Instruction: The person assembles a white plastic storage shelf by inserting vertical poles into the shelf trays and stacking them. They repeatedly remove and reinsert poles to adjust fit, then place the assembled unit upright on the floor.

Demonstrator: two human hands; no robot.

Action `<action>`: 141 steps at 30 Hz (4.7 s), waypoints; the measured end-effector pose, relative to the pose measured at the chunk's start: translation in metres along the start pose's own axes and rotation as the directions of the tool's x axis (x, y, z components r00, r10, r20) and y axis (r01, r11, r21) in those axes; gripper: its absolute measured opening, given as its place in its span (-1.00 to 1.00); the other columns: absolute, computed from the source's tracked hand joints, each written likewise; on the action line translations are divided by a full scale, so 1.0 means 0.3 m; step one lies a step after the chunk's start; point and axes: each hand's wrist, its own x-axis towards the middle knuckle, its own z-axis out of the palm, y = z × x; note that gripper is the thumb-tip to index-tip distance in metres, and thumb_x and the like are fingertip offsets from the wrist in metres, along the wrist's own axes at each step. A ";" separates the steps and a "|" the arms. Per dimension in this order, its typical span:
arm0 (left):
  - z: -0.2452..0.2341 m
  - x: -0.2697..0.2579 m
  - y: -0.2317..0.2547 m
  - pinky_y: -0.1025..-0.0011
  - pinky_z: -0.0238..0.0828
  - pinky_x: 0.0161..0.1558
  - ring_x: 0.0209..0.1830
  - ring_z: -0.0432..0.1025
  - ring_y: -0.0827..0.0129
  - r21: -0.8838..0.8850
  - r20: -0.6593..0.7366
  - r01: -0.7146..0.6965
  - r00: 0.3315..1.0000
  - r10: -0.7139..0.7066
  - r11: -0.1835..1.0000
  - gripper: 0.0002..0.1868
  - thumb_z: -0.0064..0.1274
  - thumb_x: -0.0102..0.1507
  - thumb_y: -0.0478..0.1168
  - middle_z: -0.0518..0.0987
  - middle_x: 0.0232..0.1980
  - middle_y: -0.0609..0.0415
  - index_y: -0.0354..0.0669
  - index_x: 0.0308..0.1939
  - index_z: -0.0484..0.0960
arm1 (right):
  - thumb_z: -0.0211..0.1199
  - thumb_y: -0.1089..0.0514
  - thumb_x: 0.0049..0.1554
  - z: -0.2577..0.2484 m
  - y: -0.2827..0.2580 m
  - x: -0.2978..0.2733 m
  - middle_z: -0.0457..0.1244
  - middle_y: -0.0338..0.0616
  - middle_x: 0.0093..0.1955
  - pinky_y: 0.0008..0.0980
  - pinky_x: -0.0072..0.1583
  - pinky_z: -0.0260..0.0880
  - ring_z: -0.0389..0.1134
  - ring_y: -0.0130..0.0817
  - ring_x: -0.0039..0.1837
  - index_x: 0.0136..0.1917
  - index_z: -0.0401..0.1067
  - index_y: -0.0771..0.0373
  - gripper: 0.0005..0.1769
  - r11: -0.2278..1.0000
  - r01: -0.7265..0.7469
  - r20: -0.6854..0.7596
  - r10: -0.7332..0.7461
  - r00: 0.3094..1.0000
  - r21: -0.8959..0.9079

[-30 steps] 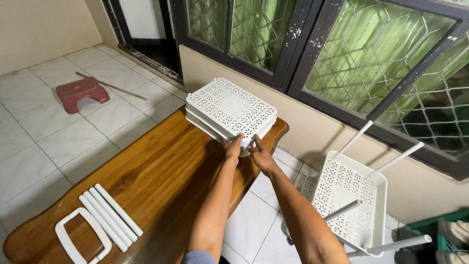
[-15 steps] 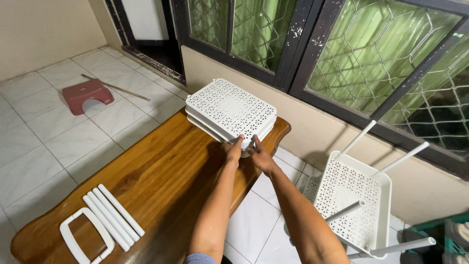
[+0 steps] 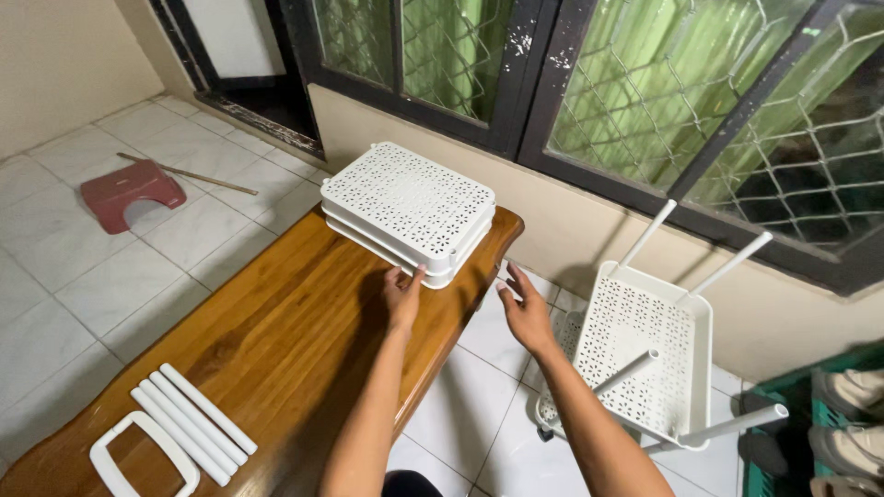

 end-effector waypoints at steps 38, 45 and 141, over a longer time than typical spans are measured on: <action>-0.234 -0.515 0.324 0.02 0.10 0.36 0.39 0.23 -0.03 0.679 0.450 -0.590 0.805 0.387 0.437 -0.43 0.15 0.13 -0.17 0.47 0.26 -0.18 -0.38 0.17 0.49 | 0.18 0.15 0.16 0.225 0.068 -0.260 -0.40 -0.22 0.74 0.11 0.53 -0.05 -0.37 0.01 0.70 0.66 -0.31 0.01 -0.03 0.632 0.349 0.525 0.109 0.844 -0.692; -0.232 -0.514 0.328 0.04 0.07 0.39 0.43 0.22 0.01 0.714 0.445 -0.551 0.833 0.327 0.431 -0.45 0.09 0.18 -0.18 0.47 0.32 -0.20 -0.42 0.21 0.50 | 0.18 0.12 0.17 0.216 0.056 -0.252 -0.41 -0.24 0.74 0.09 0.54 -0.07 -0.39 -0.03 0.71 0.67 -0.31 0.00 -0.03 0.624 0.351 0.544 0.143 0.827 -0.698; 0.490 -0.968 0.076 -0.03 0.39 -0.05 -0.06 0.46 -0.20 0.130 0.896 -0.608 0.410 0.169 0.783 -0.88 -0.02 0.28 -0.36 0.59 -0.11 -0.24 -0.29 -0.12 0.48 | 0.17 0.12 0.26 -0.534 0.169 -0.592 0.42 0.14 -0.11 -0.18 -0.04 0.47 0.50 -0.02 -0.12 0.32 0.43 0.20 -0.64 0.957 -0.086 -0.281 0.005 0.960 -0.278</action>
